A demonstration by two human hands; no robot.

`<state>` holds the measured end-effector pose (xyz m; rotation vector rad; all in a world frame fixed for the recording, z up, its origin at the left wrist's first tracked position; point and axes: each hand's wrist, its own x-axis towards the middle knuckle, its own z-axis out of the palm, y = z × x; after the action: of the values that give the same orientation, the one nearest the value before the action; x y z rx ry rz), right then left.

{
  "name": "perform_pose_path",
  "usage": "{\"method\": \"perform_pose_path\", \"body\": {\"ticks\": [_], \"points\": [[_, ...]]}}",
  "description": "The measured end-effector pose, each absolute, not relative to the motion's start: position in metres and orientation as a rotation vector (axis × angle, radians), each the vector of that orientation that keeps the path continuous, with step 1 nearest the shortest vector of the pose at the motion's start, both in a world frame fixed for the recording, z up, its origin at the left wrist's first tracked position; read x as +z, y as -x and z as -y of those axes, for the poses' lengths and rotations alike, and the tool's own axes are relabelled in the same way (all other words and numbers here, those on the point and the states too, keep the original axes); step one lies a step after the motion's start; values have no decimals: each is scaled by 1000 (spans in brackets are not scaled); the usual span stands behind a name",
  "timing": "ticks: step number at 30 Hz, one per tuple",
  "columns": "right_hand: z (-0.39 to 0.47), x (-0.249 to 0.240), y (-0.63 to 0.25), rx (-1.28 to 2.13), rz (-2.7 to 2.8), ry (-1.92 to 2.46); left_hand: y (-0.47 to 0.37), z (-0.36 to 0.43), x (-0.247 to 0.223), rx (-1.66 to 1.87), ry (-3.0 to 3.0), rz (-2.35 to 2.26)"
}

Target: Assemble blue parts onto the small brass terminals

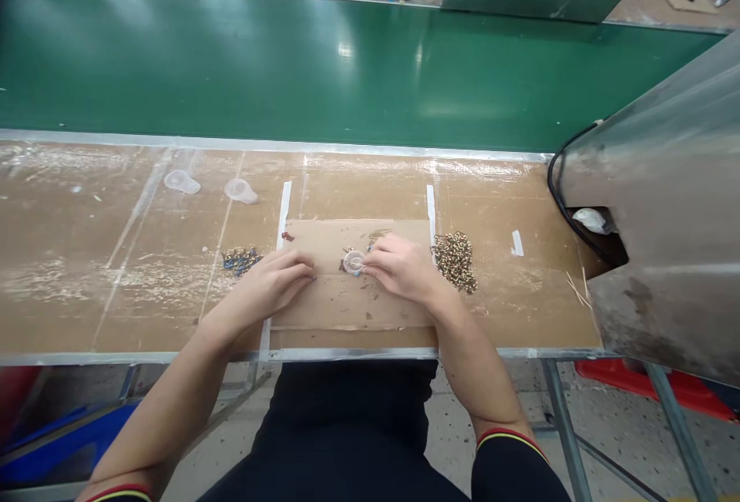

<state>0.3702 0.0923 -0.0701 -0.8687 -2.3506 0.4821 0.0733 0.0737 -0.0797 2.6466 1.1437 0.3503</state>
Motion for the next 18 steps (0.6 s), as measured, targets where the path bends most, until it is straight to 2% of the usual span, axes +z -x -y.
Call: {"method": "perform_pose_path", "body": {"ticks": [2, 7, 10, 18], "points": [[-93, -73, -368, 480, 2332, 856, -76, -78, -76, 423, -2638, -1122], [-94, -81, -355, 394, 2239, 816, -92, -82, -48, 938, -2375, -1082], [-91, -82, -345, 281, 2185, 828, -108, -83, -35, 1130, -2204, -973], [-89, -76, -336, 89, 2173, 944, -128, -90, -68, 1337, -1525, -1007]]}}
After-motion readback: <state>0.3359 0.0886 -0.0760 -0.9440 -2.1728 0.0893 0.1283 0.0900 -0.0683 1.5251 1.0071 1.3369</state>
